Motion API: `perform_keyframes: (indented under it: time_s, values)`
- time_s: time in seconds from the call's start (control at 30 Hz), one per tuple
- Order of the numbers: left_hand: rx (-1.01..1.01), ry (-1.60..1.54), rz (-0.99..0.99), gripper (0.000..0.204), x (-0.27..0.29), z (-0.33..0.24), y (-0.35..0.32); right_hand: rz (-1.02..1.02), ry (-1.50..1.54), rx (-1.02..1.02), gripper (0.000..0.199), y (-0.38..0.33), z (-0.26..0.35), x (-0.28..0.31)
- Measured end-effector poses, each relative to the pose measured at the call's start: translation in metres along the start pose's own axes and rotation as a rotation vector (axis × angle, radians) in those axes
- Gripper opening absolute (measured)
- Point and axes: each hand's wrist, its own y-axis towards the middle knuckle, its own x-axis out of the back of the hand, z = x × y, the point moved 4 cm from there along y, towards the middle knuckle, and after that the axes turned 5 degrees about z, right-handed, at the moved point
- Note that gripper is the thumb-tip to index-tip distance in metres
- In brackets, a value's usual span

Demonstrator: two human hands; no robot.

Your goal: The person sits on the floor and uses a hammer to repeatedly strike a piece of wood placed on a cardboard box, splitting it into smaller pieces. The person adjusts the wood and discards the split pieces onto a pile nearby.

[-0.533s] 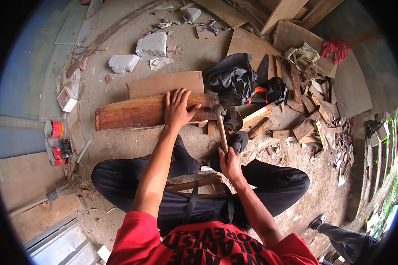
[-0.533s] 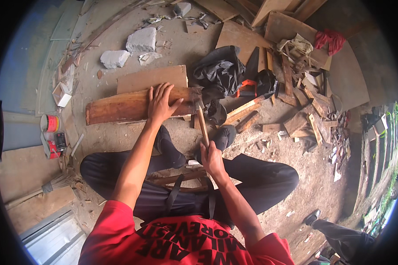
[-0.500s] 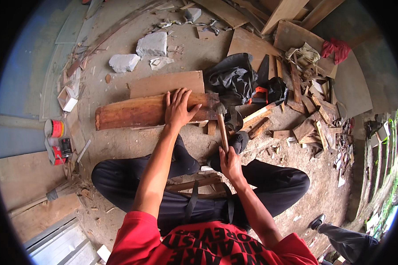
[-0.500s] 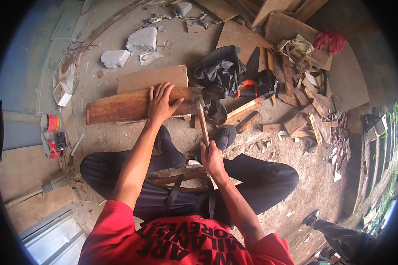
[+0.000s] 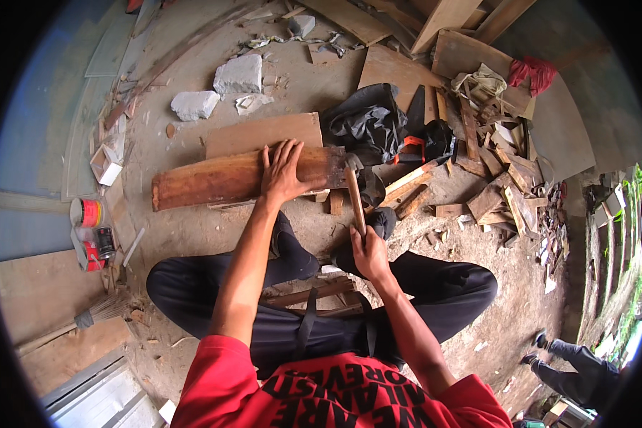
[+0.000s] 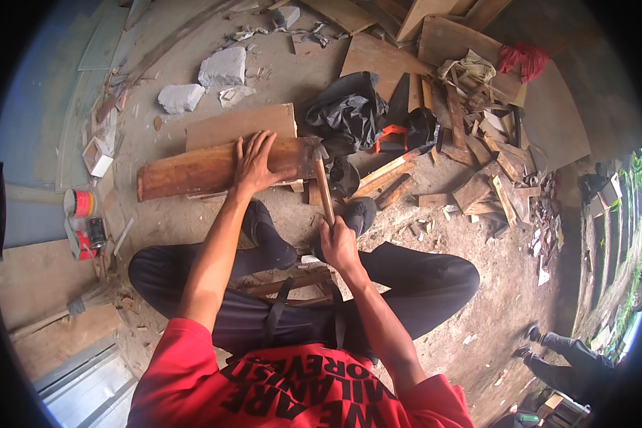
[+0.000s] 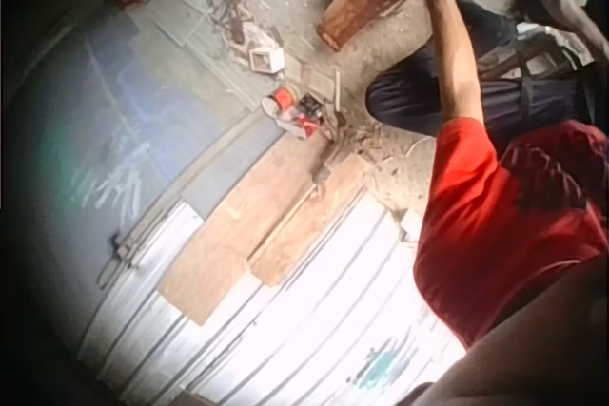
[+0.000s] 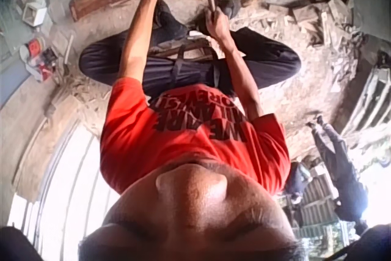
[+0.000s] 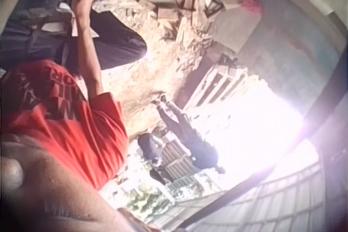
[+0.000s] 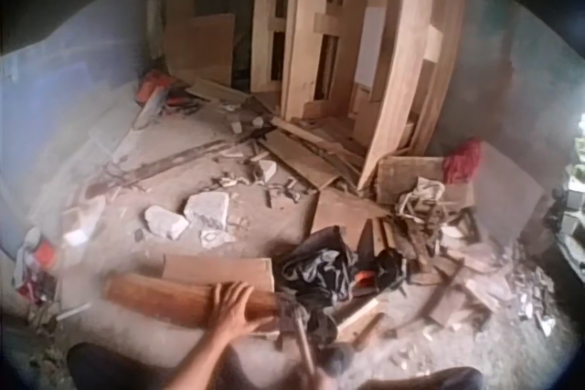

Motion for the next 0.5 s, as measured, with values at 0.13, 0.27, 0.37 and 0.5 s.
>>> perform_keyframes:
  time_s: [0.13, 0.27, 0.37, 0.5]
  values:
    - [-0.107, 0.051, 0.301, 0.133, 0.005, -0.001, -0.001, -0.035, 0.287, -0.033, 0.04, -0.009, -0.015, 0.005]
    - [-0.104, -0.063, 0.346, 0.124, 0.033, 0.018, 0.005, -0.089, 0.593, 0.01, 0.041, -0.041, -0.002, 0.017]
    - [-0.131, -0.392, 0.305, 0.114, 0.107, 0.025, 0.021, -0.041, 0.745, -0.078, 0.046, -0.063, 0.008, 0.028]
    - [-0.075, -0.853, 0.337, 0.099, 0.202, 0.044, 0.026, 0.312, 0.79, -0.193, 0.049, -0.069, 0.049, 0.045]
